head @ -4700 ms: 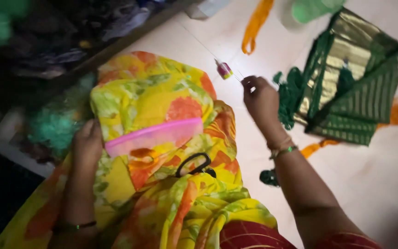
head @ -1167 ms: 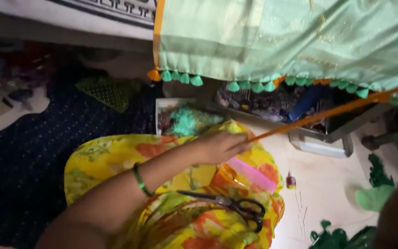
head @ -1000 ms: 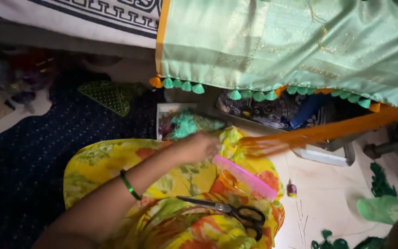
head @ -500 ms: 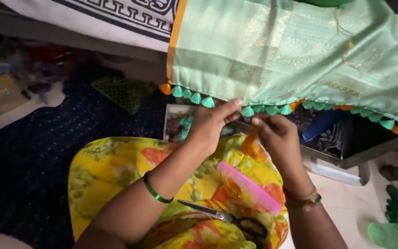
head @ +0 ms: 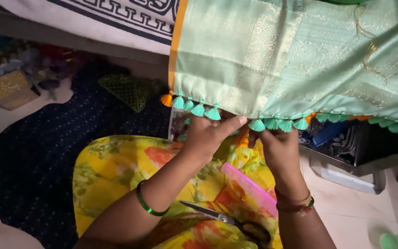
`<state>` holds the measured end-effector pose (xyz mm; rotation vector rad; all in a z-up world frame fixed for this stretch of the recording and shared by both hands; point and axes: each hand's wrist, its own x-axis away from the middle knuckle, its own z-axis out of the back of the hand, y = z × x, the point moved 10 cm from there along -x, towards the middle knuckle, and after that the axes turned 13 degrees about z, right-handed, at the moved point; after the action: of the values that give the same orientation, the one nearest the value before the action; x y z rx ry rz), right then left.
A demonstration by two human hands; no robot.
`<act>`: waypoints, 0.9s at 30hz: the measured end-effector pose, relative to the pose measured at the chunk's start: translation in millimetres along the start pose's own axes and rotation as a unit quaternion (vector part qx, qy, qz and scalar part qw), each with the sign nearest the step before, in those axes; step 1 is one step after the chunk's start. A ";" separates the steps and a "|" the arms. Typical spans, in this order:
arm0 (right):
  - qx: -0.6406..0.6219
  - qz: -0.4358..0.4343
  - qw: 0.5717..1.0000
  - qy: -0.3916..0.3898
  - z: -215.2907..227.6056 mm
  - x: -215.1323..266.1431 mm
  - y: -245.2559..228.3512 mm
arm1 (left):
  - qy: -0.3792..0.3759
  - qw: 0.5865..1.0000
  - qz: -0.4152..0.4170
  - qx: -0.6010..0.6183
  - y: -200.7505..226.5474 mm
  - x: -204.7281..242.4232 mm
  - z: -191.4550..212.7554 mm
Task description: Applying and knotting tassels onto the edge of a saree fabric.
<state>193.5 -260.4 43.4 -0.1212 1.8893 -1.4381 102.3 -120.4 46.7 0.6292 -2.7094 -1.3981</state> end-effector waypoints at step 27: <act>-0.060 -0.074 0.994 0.052 -16.3 17.7 -19.4 | -0.020 0.998 0.022 -0.064 2.3 0.9 -15.7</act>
<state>164.2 -263.2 52.8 -0.2536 2.0909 -1.4527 104.0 -131.7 57.7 0.5369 -2.6184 -1.5737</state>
